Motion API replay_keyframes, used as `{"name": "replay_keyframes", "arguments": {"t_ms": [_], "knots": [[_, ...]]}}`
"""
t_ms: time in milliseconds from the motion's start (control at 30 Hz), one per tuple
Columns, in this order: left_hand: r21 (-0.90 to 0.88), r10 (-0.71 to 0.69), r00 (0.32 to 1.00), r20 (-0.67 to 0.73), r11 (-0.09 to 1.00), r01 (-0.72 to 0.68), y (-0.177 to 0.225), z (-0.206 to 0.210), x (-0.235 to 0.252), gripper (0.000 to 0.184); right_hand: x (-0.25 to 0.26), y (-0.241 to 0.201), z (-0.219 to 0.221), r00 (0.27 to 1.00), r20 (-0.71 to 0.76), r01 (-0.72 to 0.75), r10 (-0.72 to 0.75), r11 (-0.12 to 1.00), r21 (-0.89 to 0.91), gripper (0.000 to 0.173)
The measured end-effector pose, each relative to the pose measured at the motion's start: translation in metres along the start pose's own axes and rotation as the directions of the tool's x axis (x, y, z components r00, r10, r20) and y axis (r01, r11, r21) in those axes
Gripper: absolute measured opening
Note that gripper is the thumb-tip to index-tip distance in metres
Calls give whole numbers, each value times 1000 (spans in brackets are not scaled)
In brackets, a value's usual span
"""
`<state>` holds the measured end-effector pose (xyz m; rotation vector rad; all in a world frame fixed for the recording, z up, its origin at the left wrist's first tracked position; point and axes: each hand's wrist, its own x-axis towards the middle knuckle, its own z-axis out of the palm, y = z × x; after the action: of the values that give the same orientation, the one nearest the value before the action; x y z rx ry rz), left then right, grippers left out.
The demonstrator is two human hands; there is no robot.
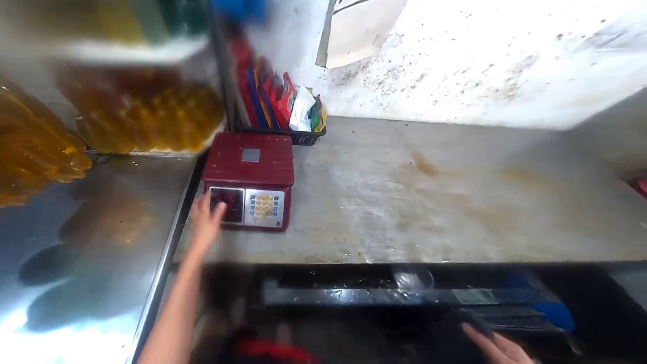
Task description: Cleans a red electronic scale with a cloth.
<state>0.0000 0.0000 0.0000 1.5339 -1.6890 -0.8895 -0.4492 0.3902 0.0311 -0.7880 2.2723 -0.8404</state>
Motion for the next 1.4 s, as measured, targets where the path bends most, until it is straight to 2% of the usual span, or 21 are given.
{"name": "replay_keyframes", "arguments": {"t_ms": [67,100,200,333,433,500,567,600,633,700,767,800,833,900,1000,1067,1133,1200,1300,1333,1400], "knots": [[-158,-94,993,-70,984,82,-25,-5,48,60,16,-19,-4,982,-145,146,-119,970,194,22],[-267,-150,988,-46,955,133,-36,-5,68,62,24,-36,-4,960,-214,247,-183,912,327,14],[-470,-316,941,123,817,335,-57,-3,117,80,55,-113,2,864,-356,503,-356,655,564,29],[-441,-366,878,309,763,473,-64,-4,147,83,111,-240,38,738,-384,644,-555,408,648,27],[-423,-312,864,394,773,472,-60,-6,141,80,136,-332,90,670,-377,713,-640,411,568,24],[-418,-289,846,449,768,485,-59,-13,134,79,145,-376,130,675,-184,715,-715,570,404,30],[-419,-251,826,504,765,488,-58,-14,127,76,157,-412,176,667,235,704,-707,701,112,51],[-433,-215,819,532,762,481,-61,-13,124,72,169,-425,208,636,428,718,-643,696,-20,62],[-462,-179,821,542,752,470,-63,-12,121,68,184,-430,247,606,552,737,-572,665,-121,74],[-521,-131,845,518,735,434,-68,-5,114,77,198,-420,332,603,608,767,-517,585,-264,98],[-545,-135,874,468,734,405,-66,1,111,88,180,-408,384,585,553,808,-593,486,-334,94],[-560,-155,891,428,728,396,-61,3,109,80,170,-405,394,553,516,833,-654,437,-339,82],[-567,-162,894,417,723,395,-59,3,107,78,167,-402,395,541,479,840,-692,408,-359,69],[-565,-130,878,461,720,403,-64,6,107,101,191,-400,374,593,360,791,-721,438,-427,52],[-577,-135,865,484,694,431,-66,9,108,116,285,-402,320,797,138,550,-588,612,-568,51],[-588,-125,856,502,677,443,-67,7,111,117,318,-400,309,829,85,506,-553,678,-532,53],[-598,-115,844,523,656,460,-70,6,118,103,296,-398,325,785,162,602,-599,671,-434,55],[-622,-140,864,484,640,452,-72,13,126,83,232,-394,350,705,260,707,-660,623,-336,53],[-641,-81,943,322,714,280,-74,30,129,62,141,-388,394,522,344,852,-780,457,-256,37],[-645,-108,967,230,727,235,-70,37,125,52,135,-390,405,469,339,878,-815,388,-281,33],[-636,-230,968,102,733,242,-65,49,116,36,153,-417,417,489,376,865,-787,383,-324,40]]}}
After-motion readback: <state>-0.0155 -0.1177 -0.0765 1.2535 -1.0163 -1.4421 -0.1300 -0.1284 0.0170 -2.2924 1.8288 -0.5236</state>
